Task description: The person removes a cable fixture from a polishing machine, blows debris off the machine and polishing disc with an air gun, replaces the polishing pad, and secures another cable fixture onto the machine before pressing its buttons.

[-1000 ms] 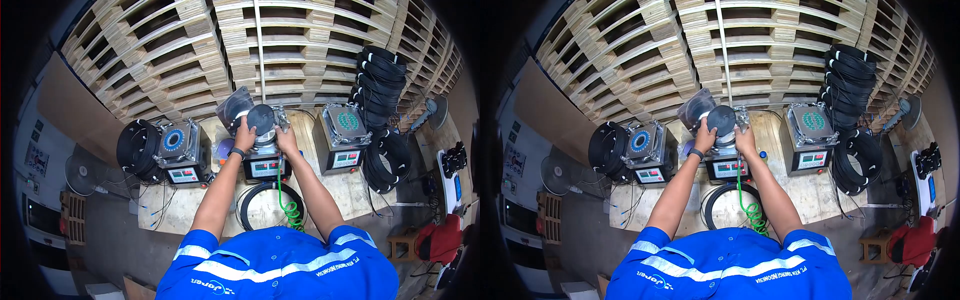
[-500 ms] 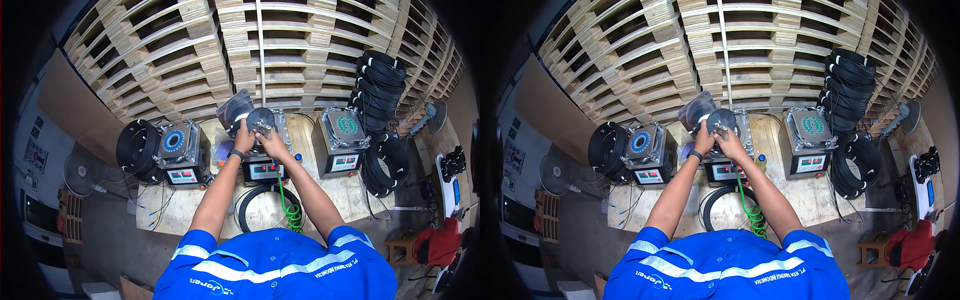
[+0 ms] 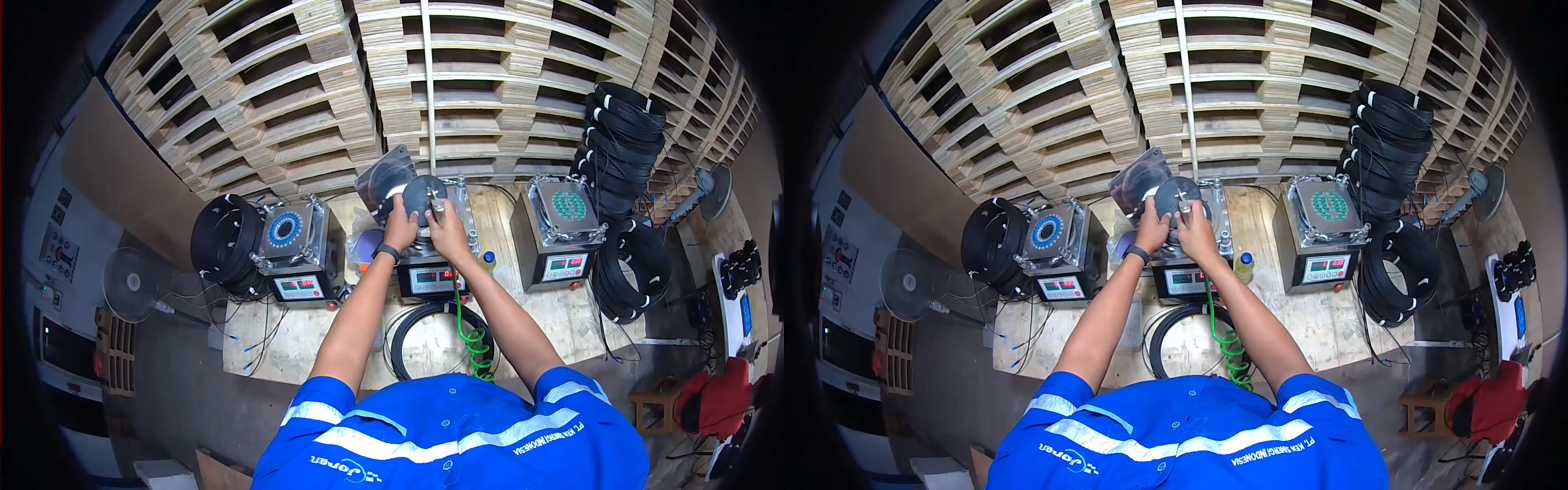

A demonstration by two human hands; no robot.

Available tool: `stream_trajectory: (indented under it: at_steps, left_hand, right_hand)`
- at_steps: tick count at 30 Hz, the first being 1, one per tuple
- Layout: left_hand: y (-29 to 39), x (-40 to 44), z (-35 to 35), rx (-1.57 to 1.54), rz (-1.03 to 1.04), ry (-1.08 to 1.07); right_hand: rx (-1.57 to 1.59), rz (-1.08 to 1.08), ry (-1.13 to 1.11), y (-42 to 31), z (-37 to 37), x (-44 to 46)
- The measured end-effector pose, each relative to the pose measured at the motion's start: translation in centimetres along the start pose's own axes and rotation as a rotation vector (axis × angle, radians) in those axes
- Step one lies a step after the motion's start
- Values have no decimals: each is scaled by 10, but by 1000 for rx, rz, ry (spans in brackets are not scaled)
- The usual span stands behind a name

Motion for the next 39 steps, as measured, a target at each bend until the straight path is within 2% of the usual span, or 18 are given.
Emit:
stream_trajectory:
  at_steps: [2,6,8,10,12,15,17,19,21,23,25,27,28,31,33,35,37,39]
  left_hand:
    - [3,0,-1,-17,16,4]
    - [-1,2,1,-43,21,-9]
    - [-4,2,2,-14,7,-3]
    - [0,0,-1,1,-16,-4]
    - [2,-1,0,13,-40,-8]
    - [0,0,-1,21,-34,4]
    - [-1,1,0,4,12,18]
    - [4,-1,-1,9,-1,5]
    - [4,-1,0,12,-14,-3]
    - [2,0,0,8,11,15]
    - [4,-1,-3,-2,-9,5]
    - [4,0,1,-16,-21,-13]
    - [2,1,0,-20,-6,-6]
    - [8,-2,-2,-23,7,3]
    - [4,-2,1,-18,-58,-31]
    - [2,0,0,-22,-54,-21]
    - [0,0,0,-49,-60,-17]
    - [3,0,1,-47,-23,-12]
  right_hand:
    - [-64,-49,-63,-8,1,-4]
    - [-60,-40,-48,-2,6,-7]
    - [-52,-35,46,5,0,-6]
    - [-92,-47,28,9,1,-5]
    - [-94,-24,-100,13,11,-7]
    - [-113,5,46,13,-5,-9]
    - [-120,-12,54,14,-8,-9]
    - [-55,-10,-118,16,5,-8]
    - [-56,-35,-106,13,4,-9]
    - [-74,38,68,19,-9,-9]
    - [-69,8,67,21,-11,-7]
    - [14,-62,-77,20,-1,-7]
    - [5,-46,-76,22,1,-6]
    - [-22,89,83,33,-14,-5]
    - [-21,74,89,32,-18,-5]
    - [-72,82,-78,34,-6,-6]
    - [-92,124,-60,41,-5,-12]
    - [-60,66,88,36,-15,-13]
Point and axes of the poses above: each hand's wrist, its own x-axis towards the middle knuckle, its own z-axis out of the palm, y = z × x, the point moved 9 cm from there along x, towards the middle knuckle, and after that the axes turned 5 degrees about -z, right-handed, at the moved point
